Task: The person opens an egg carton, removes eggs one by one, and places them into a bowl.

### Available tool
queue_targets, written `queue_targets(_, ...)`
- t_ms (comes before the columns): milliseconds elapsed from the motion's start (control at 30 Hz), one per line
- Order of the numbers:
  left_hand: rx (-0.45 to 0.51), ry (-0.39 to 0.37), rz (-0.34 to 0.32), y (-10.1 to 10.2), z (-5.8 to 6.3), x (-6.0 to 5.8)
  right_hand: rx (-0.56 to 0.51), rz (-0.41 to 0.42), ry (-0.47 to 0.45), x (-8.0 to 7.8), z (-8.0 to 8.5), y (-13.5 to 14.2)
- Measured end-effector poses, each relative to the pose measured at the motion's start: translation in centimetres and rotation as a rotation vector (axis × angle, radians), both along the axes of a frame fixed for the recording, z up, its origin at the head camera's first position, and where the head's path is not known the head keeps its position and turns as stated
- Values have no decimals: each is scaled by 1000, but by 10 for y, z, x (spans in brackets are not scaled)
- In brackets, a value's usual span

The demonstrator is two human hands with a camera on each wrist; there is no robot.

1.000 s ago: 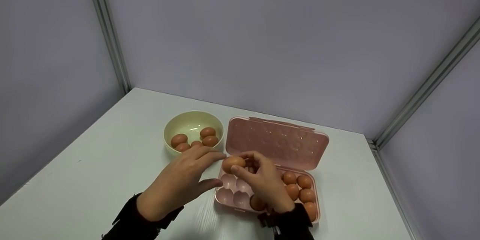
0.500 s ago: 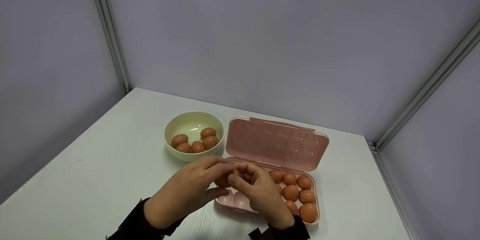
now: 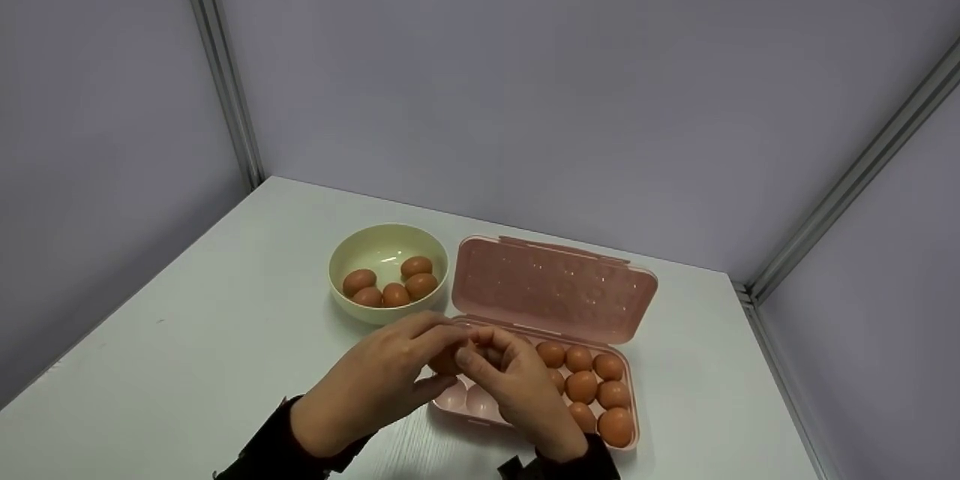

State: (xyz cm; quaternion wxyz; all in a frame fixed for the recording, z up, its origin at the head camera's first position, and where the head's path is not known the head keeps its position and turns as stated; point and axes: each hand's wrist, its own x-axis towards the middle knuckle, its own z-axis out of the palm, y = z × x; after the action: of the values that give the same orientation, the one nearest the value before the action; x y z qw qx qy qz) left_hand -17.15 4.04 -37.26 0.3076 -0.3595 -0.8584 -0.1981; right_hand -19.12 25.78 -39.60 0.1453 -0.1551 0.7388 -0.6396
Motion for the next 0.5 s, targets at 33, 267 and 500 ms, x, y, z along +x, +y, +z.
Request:
queue_targets(33, 4, 5, 2, 0, 0, -1, 4, 2, 7, 0, 1, 0)
queue_targets(267, 59, -4, 26, -10, 1, -9, 21, -73, 15, 0, 4, 1)
queue_targets(500, 150, -108, 114, -41, -8, -44, 237, -216, 201, -2, 6, 9)
